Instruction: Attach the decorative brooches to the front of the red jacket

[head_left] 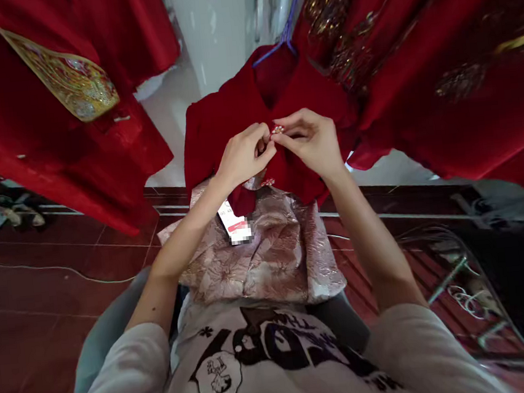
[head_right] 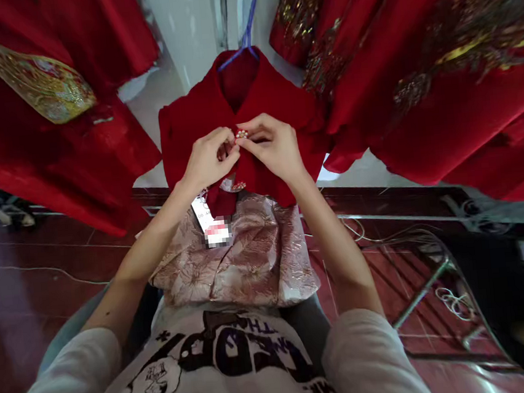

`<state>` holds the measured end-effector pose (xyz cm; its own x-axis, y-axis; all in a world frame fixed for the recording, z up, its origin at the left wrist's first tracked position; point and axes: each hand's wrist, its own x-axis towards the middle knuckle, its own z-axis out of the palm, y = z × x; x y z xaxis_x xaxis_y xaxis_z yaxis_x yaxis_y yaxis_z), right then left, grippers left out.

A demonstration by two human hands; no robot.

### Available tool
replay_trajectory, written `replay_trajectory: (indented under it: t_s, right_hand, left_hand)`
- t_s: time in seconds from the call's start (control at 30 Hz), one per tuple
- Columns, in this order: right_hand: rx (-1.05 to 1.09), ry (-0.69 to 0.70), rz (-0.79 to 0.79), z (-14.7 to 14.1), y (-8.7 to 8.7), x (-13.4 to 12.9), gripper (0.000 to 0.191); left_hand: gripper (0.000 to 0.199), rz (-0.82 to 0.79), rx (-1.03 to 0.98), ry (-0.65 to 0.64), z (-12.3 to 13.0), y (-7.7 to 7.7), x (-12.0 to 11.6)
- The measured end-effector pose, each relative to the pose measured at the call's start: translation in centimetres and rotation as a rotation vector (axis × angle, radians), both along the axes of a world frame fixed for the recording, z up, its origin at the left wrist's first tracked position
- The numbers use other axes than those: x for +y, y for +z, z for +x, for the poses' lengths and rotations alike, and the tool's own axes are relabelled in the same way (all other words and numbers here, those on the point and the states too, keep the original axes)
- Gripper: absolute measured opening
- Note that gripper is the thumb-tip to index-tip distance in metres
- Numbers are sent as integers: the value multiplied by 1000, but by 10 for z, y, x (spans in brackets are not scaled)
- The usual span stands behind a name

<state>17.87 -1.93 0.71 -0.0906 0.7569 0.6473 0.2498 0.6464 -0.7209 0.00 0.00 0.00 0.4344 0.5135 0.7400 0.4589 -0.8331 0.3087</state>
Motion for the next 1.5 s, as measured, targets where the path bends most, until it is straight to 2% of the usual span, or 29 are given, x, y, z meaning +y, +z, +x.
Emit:
replay_trajectory:
  t_s: [0.3, 0.6, 0.83, 0.97, 1.1, 1.23, 1.3, 1.4, 1.5]
  right_hand:
    - [-35, -24, -61, 1, -1, -1, 35]
    - [-131, -43, -54, 4, 0, -4, 28]
    - [-293, -16, -3, 9, 13, -3, 48]
    - [-311, -23, 35, 9, 7, 6, 48]
    - [-263, -33, 54, 7, -7, 10, 53]
    - [-247, -52, 54, 3, -25, 4, 70]
    - [-234, -99, 27, 3, -35, 0, 71]
    - [-176, -192, -87, 9, -49, -2, 58]
    - [-100, -200, -289, 24, -58, -4, 37]
  left_hand:
    - [10, 23, 88, 4, -3, 3, -1]
    - [14, 83, 283, 2, -8, 10, 0]
    - [18, 130, 435, -23, -9, 15, 9]
    - [17, 136, 409, -13, -7, 16, 13]
    - [22, 64, 231, 25, -6, 15, 15]
    - [32, -46, 11, -1, -2, 7, 10]
    - [32, -97, -54, -16, 2, 0, 8]
    - [26, -117, -77, 43, 4, -17, 8]
    - [19, -100, -113, 196, 1, -36, 10]
